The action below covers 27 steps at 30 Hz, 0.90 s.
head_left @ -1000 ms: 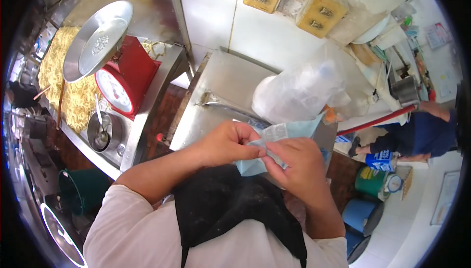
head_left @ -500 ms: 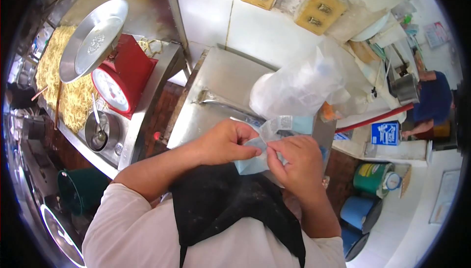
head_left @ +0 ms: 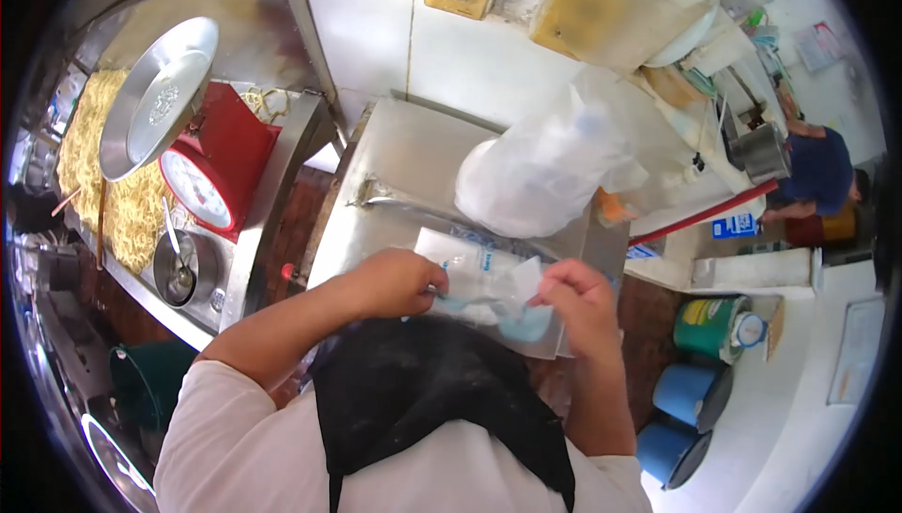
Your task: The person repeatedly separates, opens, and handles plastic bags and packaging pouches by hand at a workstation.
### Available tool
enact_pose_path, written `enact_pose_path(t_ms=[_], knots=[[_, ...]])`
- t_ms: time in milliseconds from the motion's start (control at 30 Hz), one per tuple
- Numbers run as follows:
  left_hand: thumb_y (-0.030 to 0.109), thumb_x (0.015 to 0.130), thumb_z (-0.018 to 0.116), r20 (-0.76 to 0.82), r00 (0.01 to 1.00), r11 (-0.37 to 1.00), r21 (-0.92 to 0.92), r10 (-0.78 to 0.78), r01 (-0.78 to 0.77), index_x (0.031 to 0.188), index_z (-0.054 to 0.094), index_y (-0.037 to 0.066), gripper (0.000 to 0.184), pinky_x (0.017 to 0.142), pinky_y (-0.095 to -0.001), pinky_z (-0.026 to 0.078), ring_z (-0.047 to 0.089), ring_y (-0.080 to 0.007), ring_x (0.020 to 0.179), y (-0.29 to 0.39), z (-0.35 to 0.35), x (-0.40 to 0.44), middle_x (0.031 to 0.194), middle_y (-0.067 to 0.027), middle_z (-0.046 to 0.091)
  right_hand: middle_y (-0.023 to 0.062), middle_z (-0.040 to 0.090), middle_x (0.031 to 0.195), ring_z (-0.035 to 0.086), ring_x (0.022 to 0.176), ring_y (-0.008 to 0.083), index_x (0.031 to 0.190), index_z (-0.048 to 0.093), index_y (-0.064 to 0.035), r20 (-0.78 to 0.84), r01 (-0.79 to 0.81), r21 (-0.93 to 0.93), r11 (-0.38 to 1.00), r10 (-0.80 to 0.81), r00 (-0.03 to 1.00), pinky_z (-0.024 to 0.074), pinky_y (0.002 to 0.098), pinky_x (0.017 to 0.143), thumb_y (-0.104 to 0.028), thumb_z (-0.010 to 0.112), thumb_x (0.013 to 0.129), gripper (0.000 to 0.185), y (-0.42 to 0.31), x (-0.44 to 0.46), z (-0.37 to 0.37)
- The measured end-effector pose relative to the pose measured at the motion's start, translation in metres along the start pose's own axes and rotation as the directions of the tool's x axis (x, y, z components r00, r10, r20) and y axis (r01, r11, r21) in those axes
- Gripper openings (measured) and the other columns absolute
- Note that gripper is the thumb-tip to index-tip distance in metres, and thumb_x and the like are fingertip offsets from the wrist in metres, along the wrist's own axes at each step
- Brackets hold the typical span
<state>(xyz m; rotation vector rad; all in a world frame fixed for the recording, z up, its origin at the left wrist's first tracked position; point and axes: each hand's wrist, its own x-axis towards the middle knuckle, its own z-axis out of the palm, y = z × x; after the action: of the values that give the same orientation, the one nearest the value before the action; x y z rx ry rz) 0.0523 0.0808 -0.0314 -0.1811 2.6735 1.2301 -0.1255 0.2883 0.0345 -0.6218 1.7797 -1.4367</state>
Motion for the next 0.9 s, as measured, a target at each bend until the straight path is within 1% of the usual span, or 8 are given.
enact_pose_path(t_ms=[67,133,267,467,633,733,833,900], knots=[[0.009,0.075,0.063,-0.078,0.995,0.994,0.097,0.058,-0.051,0.089,0.071,0.01,0.016,0.073,-0.0423,0.052,0.065,-0.0332,0.081,-0.003,0.007,0.001,0.084,-0.0114,0.068,0.006,0.067,0.077,0.063,0.072,0.0115,0.084,0.067,-0.0029,-0.166,0.093,-0.109,0.99,-0.11,0.98,0.0483,0.0269,0.065,-0.008,0.07,0.082,0.006,-0.011,0.002,-0.008],[0.006,0.074,0.061,-0.175,0.975,0.986,0.116,0.137,-0.118,0.085,0.07,0.011,0.015,0.074,-0.0448,0.052,0.065,-0.0332,0.084,-0.005,0.011,0.004,0.084,-0.0109,0.068,0.0066,0.065,0.073,0.063,0.068,0.0156,0.08,0.065,-0.0047,-0.251,0.288,-0.537,0.793,-0.476,0.843,0.0477,0.0285,0.063,-0.007,0.07,0.08,0.005,-0.037,0.006,-0.002],[0.004,0.073,0.06,-0.24,0.963,0.991,0.084,0.123,-0.105,0.082,0.069,0.011,0.015,0.072,-0.0448,0.052,0.065,-0.0319,0.082,-0.005,0.011,0.012,0.083,-0.0107,0.067,0.007,0.061,0.068,0.059,0.062,0.0256,0.073,0.061,-0.0078,-0.057,0.39,-0.862,0.325,-0.826,0.561,0.0453,0.0352,0.057,-0.004,0.07,0.073,0.01,-0.065,0.027,0.009],[0.005,0.076,0.058,-0.264,0.962,0.997,0.053,0.068,-0.055,0.099,0.071,0.011,0.026,0.071,-0.0427,0.052,0.065,-0.0332,0.077,0.014,-0.015,0.007,0.079,-0.0129,0.067,0.0039,0.058,0.065,0.057,0.06,0.0281,0.068,0.057,-0.0102,0.063,0.342,-0.929,0.143,-0.848,0.526,0.039,0.0419,0.055,-0.009,0.07,0.069,0.013,-0.068,0.047,0.028],[0.024,0.085,0.059,-0.28,0.958,0.971,-0.207,0.059,-0.121,0.113,0.069,0.012,0.032,0.072,-0.0468,0.05,0.066,-0.0375,0.082,0.013,-0.041,0.001,0.079,-0.0165,0.067,0.0033,0.058,0.063,0.059,0.062,0.027,0.066,0.057,-0.0113,0.064,0.356,-0.916,0.182,-0.813,0.579,0.0387,0.0413,0.058,-0.011,0.07,0.069,0.014,-0.059,0.061,0.031],[0.028,0.086,0.062,-0.502,0.85,0.956,-0.137,0.159,-0.26,0.123,0.065,0.007,0.042,0.063,-0.0381,0.048,0.063,-0.0278,0.064,-0.002,-0.044,0.017,0.07,-0.013,0.065,0.0033,0.06,0.065,0.06,0.062,0.0267,0.066,0.058,-0.0117,0.048,0.348,-0.913,0.214,-0.79,0.611,0.0394,0.0414,0.059,-0.011,0.071,0.07,0.013,-0.057,0.066,0.035],[0.032,0.09,0.061,-0.44,0.898,0.993,-0.109,-0.012,-0.04,0.132,0.059,0.008,0.049,0.061,-0.0366,0.047,0.061,-0.0271,0.063,0.013,-0.073,0.021,0.07,-0.0136,0.063,0.0036,0.062,0.067,0.061,0.062,0.0267,0.069,0.062,-0.0118,0.045,0.349,-0.909,0.226,-0.781,0.624,0.0403,0.0417,0.06,-0.013,0.072,0.073,0.011,-0.054,0.07,0.037],[0.036,0.089,0.063,-0.463,0.885,0.985,-0.129,0.042,-0.114,0.139,0.051,0.006,0.06,0.061,-0.0354,0.047,0.06,-0.0256,0.063,0.008,-0.082,0.033,0.072,-0.0136,0.064,0.0039,0.064,0.069,0.062,0.063,0.0265,0.073,0.065,-0.0117,0.055,0.348,-0.911,0.221,-0.771,0.635,0.0412,0.0415,0.06,-0.015,0.073,0.075,0.009,-0.053,0.07,0.037]])
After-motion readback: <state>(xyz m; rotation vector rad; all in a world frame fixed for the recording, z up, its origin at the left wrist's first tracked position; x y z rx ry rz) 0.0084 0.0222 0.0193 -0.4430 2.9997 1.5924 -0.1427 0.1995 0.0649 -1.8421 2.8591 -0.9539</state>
